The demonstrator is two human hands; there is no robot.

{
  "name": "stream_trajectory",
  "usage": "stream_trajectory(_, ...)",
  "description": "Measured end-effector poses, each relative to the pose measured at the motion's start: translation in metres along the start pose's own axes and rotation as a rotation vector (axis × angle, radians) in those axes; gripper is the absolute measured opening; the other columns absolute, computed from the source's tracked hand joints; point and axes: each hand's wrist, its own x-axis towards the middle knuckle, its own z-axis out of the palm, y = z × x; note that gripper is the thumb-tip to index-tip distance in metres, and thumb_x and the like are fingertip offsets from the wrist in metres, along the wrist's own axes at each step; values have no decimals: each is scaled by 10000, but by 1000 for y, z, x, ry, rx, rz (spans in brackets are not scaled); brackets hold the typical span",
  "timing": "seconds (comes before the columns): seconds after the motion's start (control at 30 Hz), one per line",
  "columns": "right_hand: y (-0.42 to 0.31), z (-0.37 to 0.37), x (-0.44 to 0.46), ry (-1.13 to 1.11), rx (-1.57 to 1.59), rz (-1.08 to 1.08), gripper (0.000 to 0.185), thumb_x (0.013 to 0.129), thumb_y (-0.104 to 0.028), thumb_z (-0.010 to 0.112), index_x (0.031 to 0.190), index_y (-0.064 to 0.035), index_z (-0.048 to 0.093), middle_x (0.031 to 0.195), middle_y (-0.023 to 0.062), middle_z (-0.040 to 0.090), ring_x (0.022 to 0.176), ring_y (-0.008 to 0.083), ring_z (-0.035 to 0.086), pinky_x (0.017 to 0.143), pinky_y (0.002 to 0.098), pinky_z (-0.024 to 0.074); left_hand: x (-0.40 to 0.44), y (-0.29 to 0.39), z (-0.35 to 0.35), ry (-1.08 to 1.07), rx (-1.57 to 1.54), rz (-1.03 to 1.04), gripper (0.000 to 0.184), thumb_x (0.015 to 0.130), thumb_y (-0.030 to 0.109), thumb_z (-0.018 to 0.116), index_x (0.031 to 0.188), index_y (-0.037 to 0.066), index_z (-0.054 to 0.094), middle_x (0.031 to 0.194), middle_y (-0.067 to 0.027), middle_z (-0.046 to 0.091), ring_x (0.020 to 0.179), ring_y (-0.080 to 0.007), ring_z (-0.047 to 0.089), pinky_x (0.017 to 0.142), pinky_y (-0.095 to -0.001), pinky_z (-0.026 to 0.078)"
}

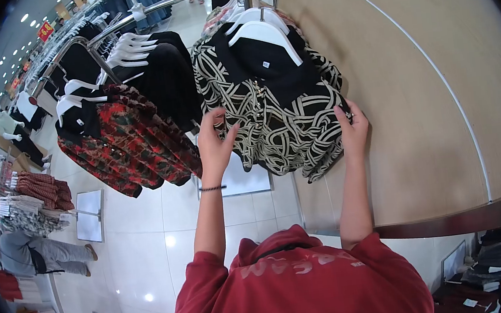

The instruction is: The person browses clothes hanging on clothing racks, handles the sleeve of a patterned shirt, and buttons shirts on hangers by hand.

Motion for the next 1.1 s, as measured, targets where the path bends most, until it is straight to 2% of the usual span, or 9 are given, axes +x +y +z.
stream_trajectory(0.13, 15, -6, -10, 5, -54, 30, 240, 877, -89, 655, 1074, 42, 611, 967, 48, 662, 865, 91, 579, 805, 228, 448, 39, 13, 28, 128, 83, 300, 287, 792, 141, 739, 1036, 53, 615, 945, -24, 654, 815, -111, 612, 645, -243, 476)
stream_trajectory(0.23, 32, -13, -26, 1, -73, 19, 229, 874, -77, 652, 1064, 42, 602, 973, 48, 660, 866, 96, 585, 798, 235, 459, 45, 0, 54, -183, -130, -24, 244, 796, 138, 734, 997, 43, 631, 865, -16, 663, 736, -114, 624, 613, -252, 469)
stream_trajectory(0.27, 34, -14, -34, -3, -21, 37, 231, 876, -77, 651, 1067, 42, 598, 972, 51, 661, 869, 96, 586, 796, 235, 461, 44, -3, 67, -115, -201, -54, 194, 778, 165, 739, 893, 55, 628, 768, -22, 646, 616, -142, 624, 576, -290, 468)
stream_trajectory(0.5, 39, -27, -54, -36, 46, 130, 256, 891, -77, 634, 1111, 46, 589, 983, 62, 661, 872, 92, 590, 770, 231, 476, 53, 1, 98, 56, 4, -79, 249, 734, 158, 755, 874, 37, 588, 813, -32, 646, 648, -146, 646, 601, -287, 484)
stream_trajectory(0.73, 27, -25, -59, -21, 120, 45, 253, 886, -92, 593, 1074, 75, 620, 1263, 95, 541, 1148, 158, 490, 982, 300, 363, 58, -10, 99, 56, 119, -48, 258, 732, 177, 751, 901, 52, 602, 877, -41, 651, 656, -156, 642, 610, -292, 481)
stream_trajectory(0.87, 9, -20, -68, -224, 408, 111, 372, 786, -73, 616, 1120, 89, 605, 1360, 116, 464, 1242, 210, 453, 1038, 305, 312, 47, -5, 81, 120, -273, -38, 260, 754, 71, 693, 991, 49, 589, 934, -69, 617, 851, -188, 622, 722, -295, 472)
stream_trajectory(1.03, 14, -8, -86, -531, 523, 131, 178, 696, -81, 676, 838, 20, 637, 913, 75, 640, 878, 170, 547, 818, 308, 391, 30, 61, 23, 216, -307, 187, 430, 764, 161, 718, 1143, 63, 540, 1253, -115, 505, 1151, -246, 488, 881, -343, 402)
stream_trajectory(1.07, 12, -5, -87, -532, 590, 171, 147, 698, -85, 666, 791, 21, 624, 867, 61, 631, 801, 146, 533, 732, 292, 387, 39, 65, 14, 232, -224, 267, 465, 754, 182, 733, 1160, 61, 539, 1260, -135, 496, 1182, -268, 473, 911, -341, 390)
stream_trajectory(1.1, 23, -7, -89, -521, 668, 190, 205, 687, -67, 663, 870, 17, 622, 933, 83, 642, 866, 169, 563, 782, 308, 417, 56, 62, 6, 272, -161, 329, 470, 767, 190, 733, 1174, 55, 540, 1267, -144, 495, 1188, -278, 473, 943, -355, 380)
